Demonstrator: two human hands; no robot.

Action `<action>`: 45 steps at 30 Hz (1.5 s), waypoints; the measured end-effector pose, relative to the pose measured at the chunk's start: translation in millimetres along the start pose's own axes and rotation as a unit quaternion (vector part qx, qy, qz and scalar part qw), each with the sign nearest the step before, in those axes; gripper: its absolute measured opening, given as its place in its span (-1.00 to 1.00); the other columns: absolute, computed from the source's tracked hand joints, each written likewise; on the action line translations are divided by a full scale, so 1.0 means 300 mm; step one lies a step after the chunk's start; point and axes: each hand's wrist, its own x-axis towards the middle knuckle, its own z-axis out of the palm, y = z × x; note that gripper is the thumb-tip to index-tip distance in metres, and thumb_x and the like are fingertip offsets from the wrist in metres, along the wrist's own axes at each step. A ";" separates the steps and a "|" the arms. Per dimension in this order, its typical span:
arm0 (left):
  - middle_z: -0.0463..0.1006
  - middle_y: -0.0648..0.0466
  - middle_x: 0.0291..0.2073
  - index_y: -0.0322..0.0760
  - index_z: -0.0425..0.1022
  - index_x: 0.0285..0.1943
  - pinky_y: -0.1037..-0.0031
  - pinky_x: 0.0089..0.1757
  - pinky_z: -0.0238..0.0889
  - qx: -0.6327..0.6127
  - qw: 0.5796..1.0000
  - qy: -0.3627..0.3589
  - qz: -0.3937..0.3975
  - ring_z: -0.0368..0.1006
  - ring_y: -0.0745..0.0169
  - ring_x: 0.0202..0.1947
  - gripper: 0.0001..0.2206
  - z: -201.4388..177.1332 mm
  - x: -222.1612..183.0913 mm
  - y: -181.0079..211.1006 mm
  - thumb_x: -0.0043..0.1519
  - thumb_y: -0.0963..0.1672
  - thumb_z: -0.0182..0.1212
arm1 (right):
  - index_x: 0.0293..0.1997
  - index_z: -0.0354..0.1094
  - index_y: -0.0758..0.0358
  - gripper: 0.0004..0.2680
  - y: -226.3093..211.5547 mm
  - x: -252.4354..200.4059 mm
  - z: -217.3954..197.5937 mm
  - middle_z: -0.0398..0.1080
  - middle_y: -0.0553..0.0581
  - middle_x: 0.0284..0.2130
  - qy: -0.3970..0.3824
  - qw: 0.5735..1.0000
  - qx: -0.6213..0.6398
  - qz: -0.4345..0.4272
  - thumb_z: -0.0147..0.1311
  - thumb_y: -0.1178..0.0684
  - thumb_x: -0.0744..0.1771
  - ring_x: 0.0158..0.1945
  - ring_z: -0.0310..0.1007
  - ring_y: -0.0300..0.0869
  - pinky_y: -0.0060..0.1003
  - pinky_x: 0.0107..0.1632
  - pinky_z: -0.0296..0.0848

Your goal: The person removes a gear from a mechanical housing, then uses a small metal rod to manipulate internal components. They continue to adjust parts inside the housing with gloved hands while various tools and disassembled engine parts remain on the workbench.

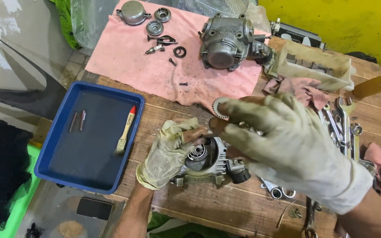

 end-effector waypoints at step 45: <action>0.62 -0.15 0.06 -0.43 0.27 0.30 0.44 0.16 0.45 0.268 0.950 -0.092 0.132 0.57 0.09 0.12 -0.54 -0.057 0.012 -0.016 0.21 -0.38 0.21 | -0.62 0.24 0.05 -0.70 -0.061 -0.001 0.054 0.21 -0.16 -0.87 0.073 0.853 -0.419 -0.302 -0.01 0.20 0.39 -0.87 0.28 -0.38 -0.48 -0.82 0.34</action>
